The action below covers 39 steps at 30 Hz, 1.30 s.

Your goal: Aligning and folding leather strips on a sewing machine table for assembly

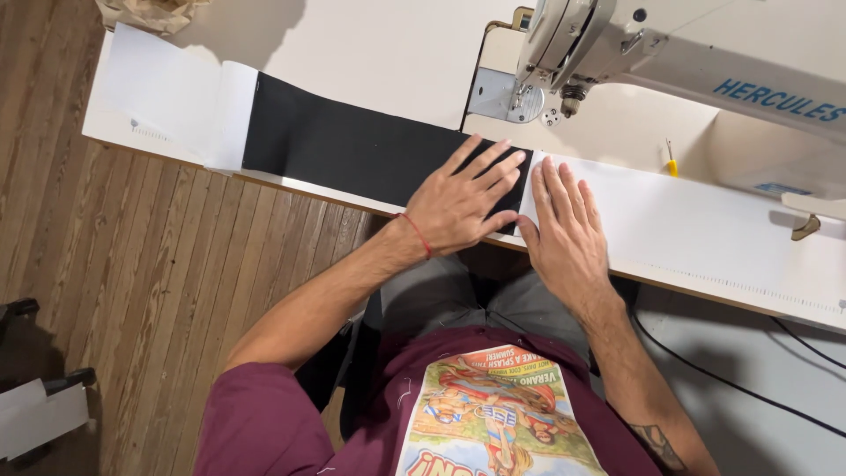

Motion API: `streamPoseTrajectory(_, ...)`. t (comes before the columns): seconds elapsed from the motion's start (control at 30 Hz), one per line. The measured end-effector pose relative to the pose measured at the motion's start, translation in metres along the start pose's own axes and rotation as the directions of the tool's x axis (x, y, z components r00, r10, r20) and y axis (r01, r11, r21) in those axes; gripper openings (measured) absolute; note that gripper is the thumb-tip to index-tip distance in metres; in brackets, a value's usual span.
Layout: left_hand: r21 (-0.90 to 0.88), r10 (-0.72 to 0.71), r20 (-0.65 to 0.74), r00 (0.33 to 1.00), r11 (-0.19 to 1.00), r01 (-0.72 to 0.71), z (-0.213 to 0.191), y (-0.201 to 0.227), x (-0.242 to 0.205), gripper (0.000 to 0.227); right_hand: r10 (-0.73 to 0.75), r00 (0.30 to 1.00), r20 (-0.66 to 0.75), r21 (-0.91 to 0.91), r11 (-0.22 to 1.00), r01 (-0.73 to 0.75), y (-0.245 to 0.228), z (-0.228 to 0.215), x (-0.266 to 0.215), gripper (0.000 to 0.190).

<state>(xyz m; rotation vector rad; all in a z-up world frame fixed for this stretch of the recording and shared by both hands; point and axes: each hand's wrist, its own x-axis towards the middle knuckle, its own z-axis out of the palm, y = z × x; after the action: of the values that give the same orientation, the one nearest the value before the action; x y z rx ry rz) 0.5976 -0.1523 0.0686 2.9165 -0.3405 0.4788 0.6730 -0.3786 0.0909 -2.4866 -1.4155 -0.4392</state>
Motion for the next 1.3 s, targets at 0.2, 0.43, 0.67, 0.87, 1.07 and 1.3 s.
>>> streamPoseTrajectory(0.2, -0.026, -0.045, 0.019, 0.999, 0.999, 0.045, -0.012, 0.003, 0.004, 0.082, -0.007, 1.000, 0.006, -0.037, 0.999, 0.008, 0.001, -0.003, 0.003, 0.067)
streamPoseTrajectory(0.43, 0.023, -0.062, 0.191, 0.980, 0.998, 0.059, -0.027, 0.003, 0.013, 0.089, 0.173, 0.982, -0.069, 0.103, 0.981, -0.166, 0.093, -0.037, 0.012, 0.020)
streamPoseTrajectory(0.67, -0.009, -0.051, 0.105, 0.993, 0.999, 0.052, -0.028, -0.001, 0.011, 0.087, 0.377, 0.925, 0.038, -0.163, 0.916, -0.367, 0.173, 0.005, 0.007, 0.022)
streamPoseTrajectory(0.87, -0.059, 0.019, 0.061, 0.998, 0.998, -0.015, -0.036, 0.000, 0.013, 0.084, 0.047, 0.981, -0.189, -0.119, 0.990, -0.070, 0.140, -0.058, -0.008, 0.003)
streamPoseTrajectory(1.07, -0.043, 0.043, 0.066, 0.997, 0.998, -0.040, -0.045, -0.003, 0.002, 0.085, 0.219, 0.935, -0.280, -0.193, 0.941, -0.278, 0.220, -0.078, -0.123, 0.013)
streamPoseTrajectory(1.3, -0.031, 0.082, 0.078, 0.994, 0.996, -0.079, -0.054, -0.008, 0.000, 0.086, 0.196, 0.925, -0.326, -0.291, 0.910, -0.295, 0.273, -0.049, -0.139, 0.008)
